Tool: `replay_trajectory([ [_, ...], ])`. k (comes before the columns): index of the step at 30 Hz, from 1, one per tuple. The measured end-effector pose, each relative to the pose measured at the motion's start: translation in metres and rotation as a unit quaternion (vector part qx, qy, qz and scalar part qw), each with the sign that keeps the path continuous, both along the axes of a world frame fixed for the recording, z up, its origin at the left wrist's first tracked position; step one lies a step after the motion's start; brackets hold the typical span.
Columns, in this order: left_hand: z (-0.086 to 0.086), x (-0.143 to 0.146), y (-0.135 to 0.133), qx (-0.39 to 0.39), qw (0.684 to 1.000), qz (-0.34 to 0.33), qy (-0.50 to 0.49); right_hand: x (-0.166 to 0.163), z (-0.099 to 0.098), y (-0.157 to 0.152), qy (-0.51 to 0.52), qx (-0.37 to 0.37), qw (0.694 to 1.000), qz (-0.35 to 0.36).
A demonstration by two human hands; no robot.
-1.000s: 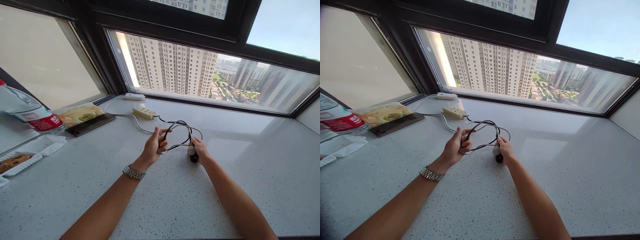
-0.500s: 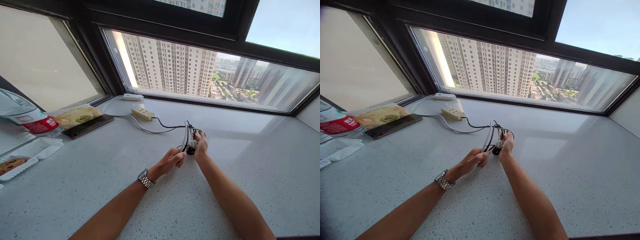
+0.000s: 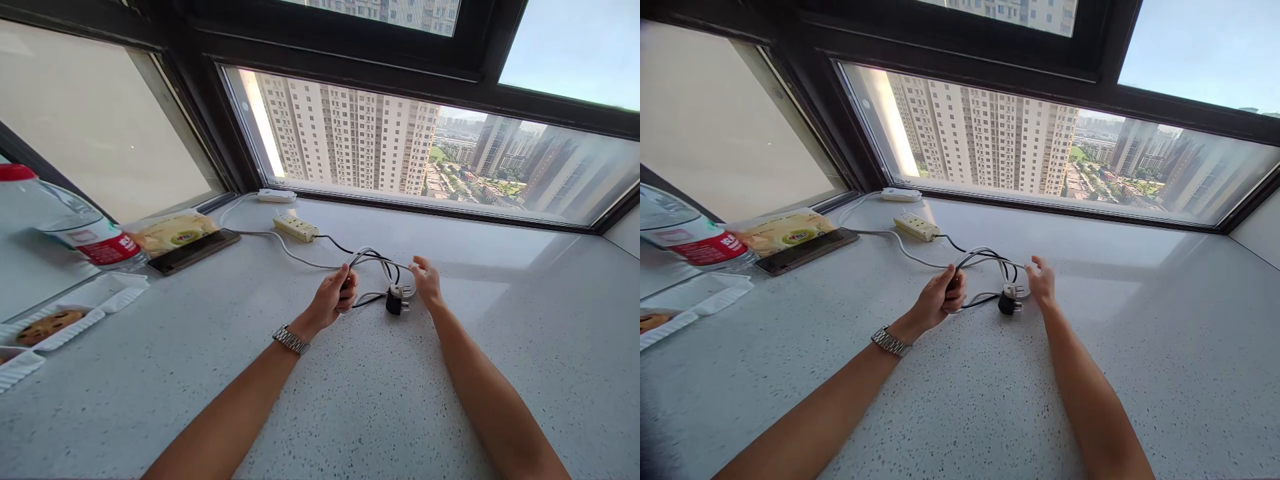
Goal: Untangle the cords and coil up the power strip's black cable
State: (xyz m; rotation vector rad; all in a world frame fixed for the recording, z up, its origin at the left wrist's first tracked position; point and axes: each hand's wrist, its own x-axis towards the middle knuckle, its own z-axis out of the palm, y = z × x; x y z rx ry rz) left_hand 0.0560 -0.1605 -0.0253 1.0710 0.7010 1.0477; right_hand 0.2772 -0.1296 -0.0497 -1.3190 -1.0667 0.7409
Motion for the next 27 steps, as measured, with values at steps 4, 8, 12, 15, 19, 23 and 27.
replay_trajectory([
  [4, 0.0, -0.005, 0.001, 0.027, 0.997, -0.04, 0.062, -0.003, -0.007, 0.007, 0.051, -0.058, 0.991, 0.112],
  [8, -0.007, 0.001, -0.007, 0.174, 0.951, -0.025, 0.255, -0.01, -0.004, 0.005, 0.079, -0.087, 0.982, 0.144],
  [12, -0.015, 0.017, -0.015, 0.353, 0.812, -0.029, 0.464, -0.019, 0.0, 0.0, 0.125, -0.109, 0.973, 0.159],
  [15, -0.017, 0.027, -0.015, 0.394, 0.735, -0.037, 0.55, -0.03, 0.001, -0.004, 0.176, -0.12, 0.963, 0.166],
  [19, -0.017, 0.032, -0.014, 0.404, 0.709, -0.034, 0.577, -0.041, 0.002, -0.009, 0.225, -0.138, 0.948, 0.179],
  [23, -0.017, 0.031, -0.016, 0.407, 0.736, -0.027, 0.541, -0.042, 0.002, -0.011, 0.242, -0.129, 0.942, 0.192],
  [27, -0.014, 0.024, -0.016, 0.37, 0.795, 0.053, 0.478, -0.04, 0.001, -0.012, 0.243, -0.088, 0.948, 0.186],
])
